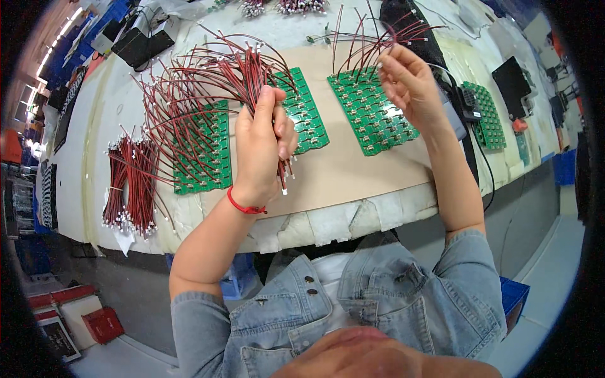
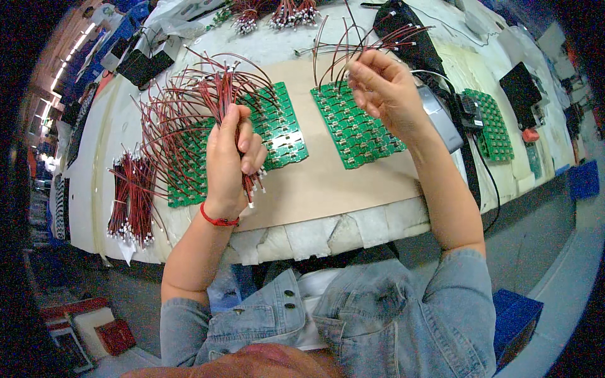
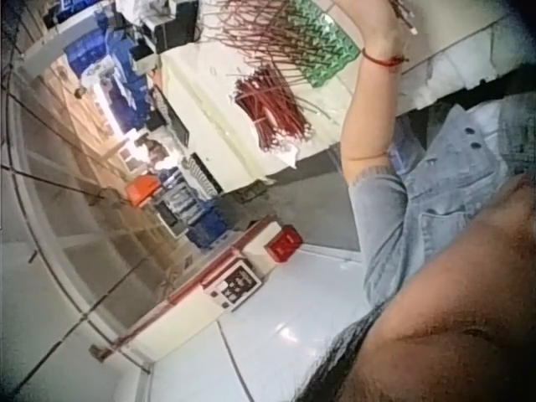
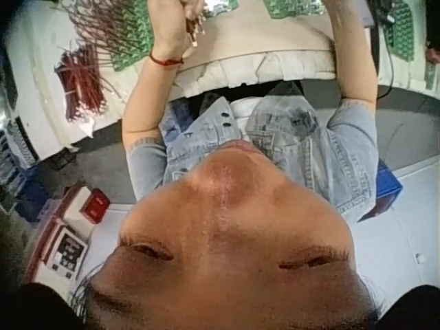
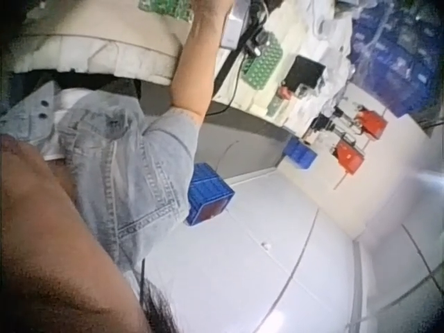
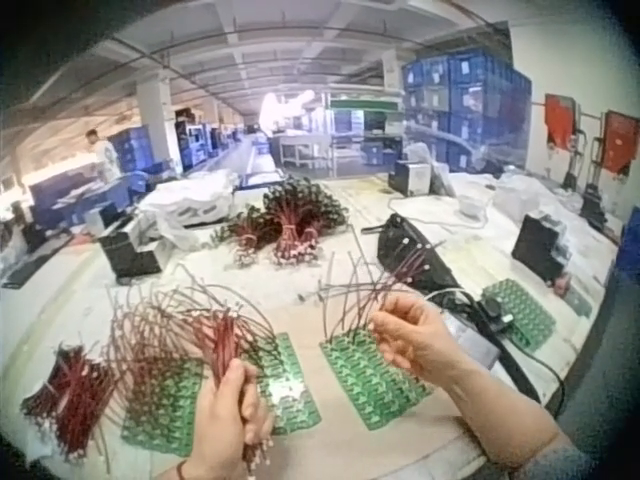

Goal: The recorder is inserting bundles of wires into small green printed circuit boards on an electronics assembly line.

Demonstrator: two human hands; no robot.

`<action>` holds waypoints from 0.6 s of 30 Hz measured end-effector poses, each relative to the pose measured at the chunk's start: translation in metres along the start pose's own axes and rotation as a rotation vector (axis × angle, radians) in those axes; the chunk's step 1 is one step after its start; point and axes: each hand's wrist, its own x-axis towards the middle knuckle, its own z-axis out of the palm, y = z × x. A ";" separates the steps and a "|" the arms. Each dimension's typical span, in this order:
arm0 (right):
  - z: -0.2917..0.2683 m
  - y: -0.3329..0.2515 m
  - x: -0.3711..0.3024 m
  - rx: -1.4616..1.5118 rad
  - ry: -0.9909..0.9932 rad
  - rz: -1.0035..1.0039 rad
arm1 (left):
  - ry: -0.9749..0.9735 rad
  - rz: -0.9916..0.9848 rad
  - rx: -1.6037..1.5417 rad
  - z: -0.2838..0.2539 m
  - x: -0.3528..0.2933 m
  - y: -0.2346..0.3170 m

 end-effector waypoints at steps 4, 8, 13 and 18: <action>-0.003 0.020 0.013 -0.188 -0.099 0.055 | 0.003 -0.021 -0.006 0.003 -0.003 0.000; 0.011 0.019 0.023 -0.350 -0.128 0.046 | 0.017 -0.027 -0.003 0.003 -0.004 0.002; 0.007 0.046 0.038 -0.758 -0.105 0.027 | 0.019 -0.001 -0.020 0.000 -0.002 0.004; 0.008 0.060 0.034 -1.043 -0.010 -0.204 | -0.023 0.032 -0.009 -0.002 -0.002 0.005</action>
